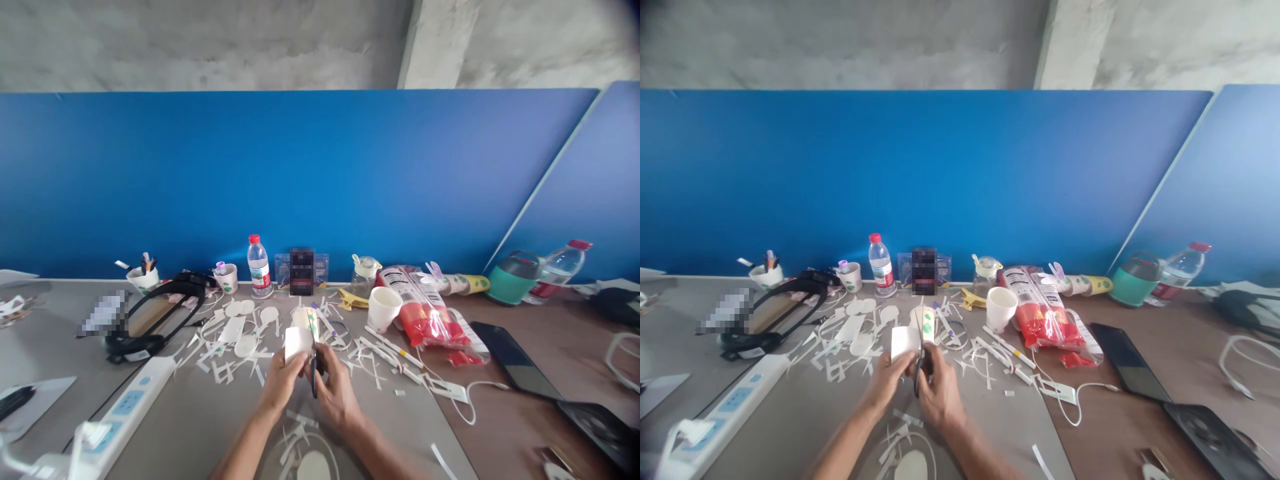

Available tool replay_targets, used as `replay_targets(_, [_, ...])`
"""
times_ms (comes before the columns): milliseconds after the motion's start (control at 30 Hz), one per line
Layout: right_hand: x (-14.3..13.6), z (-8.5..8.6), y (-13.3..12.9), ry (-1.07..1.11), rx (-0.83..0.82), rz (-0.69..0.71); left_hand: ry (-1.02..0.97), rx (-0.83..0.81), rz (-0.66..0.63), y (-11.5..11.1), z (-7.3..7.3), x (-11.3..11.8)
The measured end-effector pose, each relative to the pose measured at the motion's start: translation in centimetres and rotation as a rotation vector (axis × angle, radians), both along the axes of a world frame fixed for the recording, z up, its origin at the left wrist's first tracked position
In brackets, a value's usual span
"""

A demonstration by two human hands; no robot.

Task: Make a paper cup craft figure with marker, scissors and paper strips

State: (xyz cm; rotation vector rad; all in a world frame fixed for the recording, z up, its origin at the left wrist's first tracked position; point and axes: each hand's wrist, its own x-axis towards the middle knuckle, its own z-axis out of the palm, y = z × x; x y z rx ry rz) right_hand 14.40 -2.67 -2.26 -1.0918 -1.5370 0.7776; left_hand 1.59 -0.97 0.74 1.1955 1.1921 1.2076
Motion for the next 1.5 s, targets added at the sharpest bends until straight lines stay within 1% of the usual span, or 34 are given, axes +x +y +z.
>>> replay_targets(167, [0.4,0.4,0.2,-0.064,-0.004,-0.012,0.078,-0.010,-0.050,0.0,0.9,-0.5])
replay_targets(300, [0.6,1.1,0.2,-0.094,-0.029,0.010,0.078,-0.003,-0.084,0.0,1.7,-0.8])
replay_targets(433, [0.7,1.4,0.1,-0.106,-0.035,0.010,0.044,-0.003,-0.079,0.0,2.1,-0.8])
replay_targets(567, [0.7,1.2,0.1,-0.113,-0.035,0.009,0.037,0.000,-0.074,0.0,2.0,-0.8])
replay_targets(733, [0.5,0.8,0.2,-0.107,-0.042,0.005,0.050,0.010,-0.146,0.1,1.7,-1.0])
replay_targets(867, [0.6,0.9,0.3,-0.095,-0.053,0.014,0.046,0.003,-0.182,0.2,1.6,-1.5])
replay_targets(1100, [1.4,1.7,0.4,-0.162,-0.031,0.056,0.155,-0.025,-0.119,0.4,1.9,-2.2])
replay_targets(1300, [1.4,1.7,0.4,-0.193,-0.032,0.060,0.121,-0.025,-0.108,0.5,2.0,-2.6])
replay_targets(1500, [1.3,1.4,0.4,-0.163,-0.044,0.059,0.015,-0.056,-0.201,0.8,1.2,-2.9])
